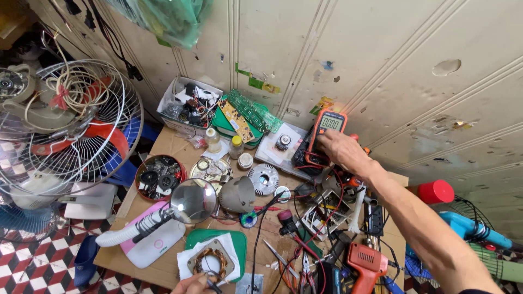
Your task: The person sits at a cluttered workbench and uses a multimeter with probe leads to test a disassembled electric fan motor, touching the probes to the motor's copper windings and adjusting the multimeter settings while reading its display. They reposition the motor and probes repeatedly, then pick up a magnifying lamp to view the motor more closely.
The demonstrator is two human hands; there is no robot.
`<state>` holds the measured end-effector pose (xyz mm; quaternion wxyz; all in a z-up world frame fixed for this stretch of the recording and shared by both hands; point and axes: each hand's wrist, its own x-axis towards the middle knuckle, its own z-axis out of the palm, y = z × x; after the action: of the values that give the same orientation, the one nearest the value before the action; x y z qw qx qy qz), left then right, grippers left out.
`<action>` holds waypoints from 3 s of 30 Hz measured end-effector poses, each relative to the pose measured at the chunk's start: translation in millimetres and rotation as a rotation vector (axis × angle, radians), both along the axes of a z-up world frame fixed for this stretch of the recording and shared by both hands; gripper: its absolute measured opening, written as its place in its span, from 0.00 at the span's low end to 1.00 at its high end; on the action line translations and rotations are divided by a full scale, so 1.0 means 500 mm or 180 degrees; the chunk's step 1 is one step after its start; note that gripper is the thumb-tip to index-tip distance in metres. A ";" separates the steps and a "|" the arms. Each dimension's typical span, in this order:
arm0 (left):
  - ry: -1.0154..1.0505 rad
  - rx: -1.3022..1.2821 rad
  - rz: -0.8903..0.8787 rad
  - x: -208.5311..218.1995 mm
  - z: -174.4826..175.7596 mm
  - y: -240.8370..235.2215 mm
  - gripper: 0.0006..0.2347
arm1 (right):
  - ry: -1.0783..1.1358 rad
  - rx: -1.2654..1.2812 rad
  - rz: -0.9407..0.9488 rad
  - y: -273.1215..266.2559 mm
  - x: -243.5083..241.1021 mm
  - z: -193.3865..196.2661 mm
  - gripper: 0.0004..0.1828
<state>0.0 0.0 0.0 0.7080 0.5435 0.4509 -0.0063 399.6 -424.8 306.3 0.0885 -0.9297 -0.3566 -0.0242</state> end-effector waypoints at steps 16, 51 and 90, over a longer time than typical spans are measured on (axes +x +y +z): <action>-0.0063 -0.0701 -0.0303 0.133 0.629 -0.069 0.09 | 0.1880 0.1276 -0.1796 0.220 -0.563 -0.273 0.16; -0.0215 -0.0896 -0.0283 0.155 0.618 -0.097 0.08 | 0.2238 0.2111 -0.1466 0.271 -0.601 -0.010 0.25; -0.0417 -0.0730 -0.0255 0.158 0.613 -0.116 0.08 | 0.3827 0.3471 -0.2484 0.382 -0.592 -0.002 0.17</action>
<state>79.1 -57.8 306.3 0.7926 0.4758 0.3780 -0.0506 103.5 -233.9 305.1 0.6744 -0.6694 0.1518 0.2721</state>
